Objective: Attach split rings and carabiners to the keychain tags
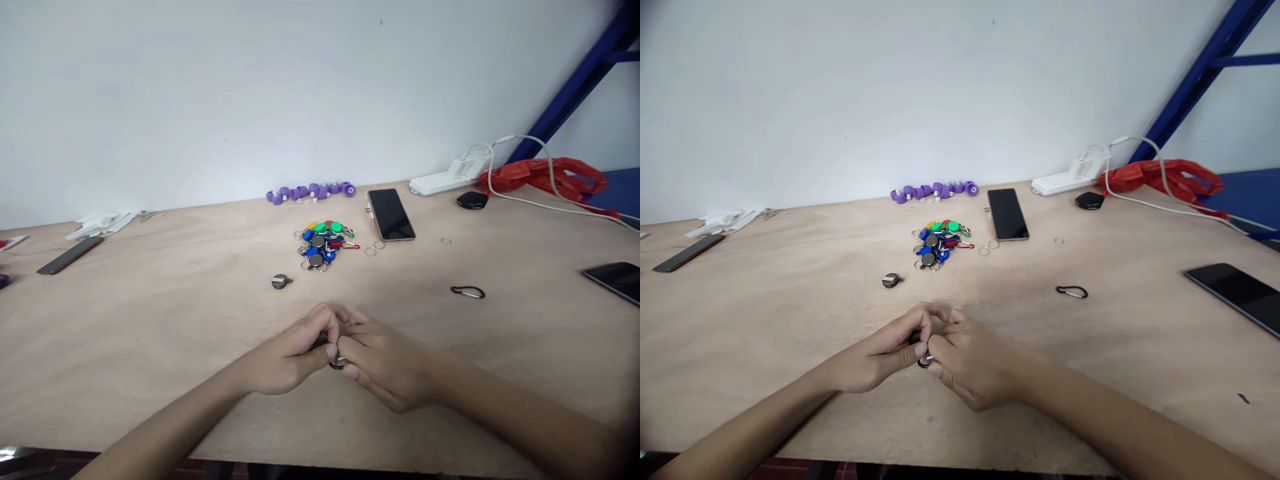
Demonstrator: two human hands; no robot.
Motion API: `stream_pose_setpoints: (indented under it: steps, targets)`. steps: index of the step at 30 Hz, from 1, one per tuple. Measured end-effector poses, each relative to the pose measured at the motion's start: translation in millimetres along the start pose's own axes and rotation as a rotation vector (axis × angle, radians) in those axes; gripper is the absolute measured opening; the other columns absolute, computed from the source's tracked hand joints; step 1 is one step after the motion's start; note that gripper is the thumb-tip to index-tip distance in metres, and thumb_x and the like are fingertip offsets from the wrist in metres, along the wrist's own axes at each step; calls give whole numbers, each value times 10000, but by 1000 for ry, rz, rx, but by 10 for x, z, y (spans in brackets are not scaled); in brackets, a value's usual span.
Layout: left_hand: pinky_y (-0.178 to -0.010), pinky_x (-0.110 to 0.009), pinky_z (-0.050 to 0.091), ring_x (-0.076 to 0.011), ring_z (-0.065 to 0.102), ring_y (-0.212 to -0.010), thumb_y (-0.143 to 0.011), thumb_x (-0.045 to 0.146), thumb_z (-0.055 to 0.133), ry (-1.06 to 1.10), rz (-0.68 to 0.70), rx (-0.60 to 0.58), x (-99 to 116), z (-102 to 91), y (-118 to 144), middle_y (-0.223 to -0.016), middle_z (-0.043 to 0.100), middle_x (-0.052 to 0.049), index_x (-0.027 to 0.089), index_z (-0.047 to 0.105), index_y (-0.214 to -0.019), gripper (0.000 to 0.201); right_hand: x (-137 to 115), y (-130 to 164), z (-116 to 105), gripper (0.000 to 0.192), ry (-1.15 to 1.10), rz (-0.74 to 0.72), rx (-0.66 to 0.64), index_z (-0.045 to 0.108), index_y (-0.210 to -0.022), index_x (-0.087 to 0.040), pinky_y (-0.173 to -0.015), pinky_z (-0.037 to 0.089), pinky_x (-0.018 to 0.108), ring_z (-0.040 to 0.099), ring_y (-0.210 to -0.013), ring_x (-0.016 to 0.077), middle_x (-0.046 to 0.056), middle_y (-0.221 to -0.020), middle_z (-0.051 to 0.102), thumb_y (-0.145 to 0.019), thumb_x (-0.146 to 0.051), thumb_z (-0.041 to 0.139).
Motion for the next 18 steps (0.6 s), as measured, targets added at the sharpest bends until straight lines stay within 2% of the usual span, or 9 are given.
stream_pose_setpoints:
  steps: [4, 8, 12, 18]
  targets:
    - [-794, -322, 443, -173, 506, -954, -965, 255, 465, 196, -35, -27, -37, -9, -5, -1229, 467, -102, 191, 436, -864, 123, 6, 11, 18, 211, 28, 8, -8, 487, -858, -180, -847, 412, 448, 504, -823, 223, 77, -836, 597, -947, -229, 302]
    - [-679, -269, 402, -115, 475, -716, -936, 322, 540, 333, -107, -57, -96, -9, -19, -883, 489, -18, 187, 433, -830, 202, -3, 32, 31, 209, 64, 25, -14, 499, -846, -179, -796, 390, 422, 501, -773, 219, 76, -819, 603, -941, -233, 322]
    - [-666, -266, 391, -121, 495, -698, -903, 341, 591, 423, -124, -31, -151, 5, -43, -789, 486, 3, 178, 441, -816, 238, -4, 37, 25, 224, 77, 35, -41, 531, -889, -166, -775, 340, 397, 519, -800, 222, 86, -855, 622, -946, -232, 325]
    - [-680, -266, 371, -134, 501, -732, -888, 340, 614, 389, -94, 48, -146, -26, -72, -765, 518, -5, 173, 445, -794, 256, 80, 15, 6, 278, 80, 59, -31, 528, -848, -178, -730, 288, 346, 492, -679, 168, 31, -777, 623, -992, -251, 302]
Point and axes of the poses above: each hand's wrist, its own y-axis away from the middle knuckle, its own z-axis out of the palm, x = y × z, the point moved 1 cm from there along -y, towards the middle knuckle
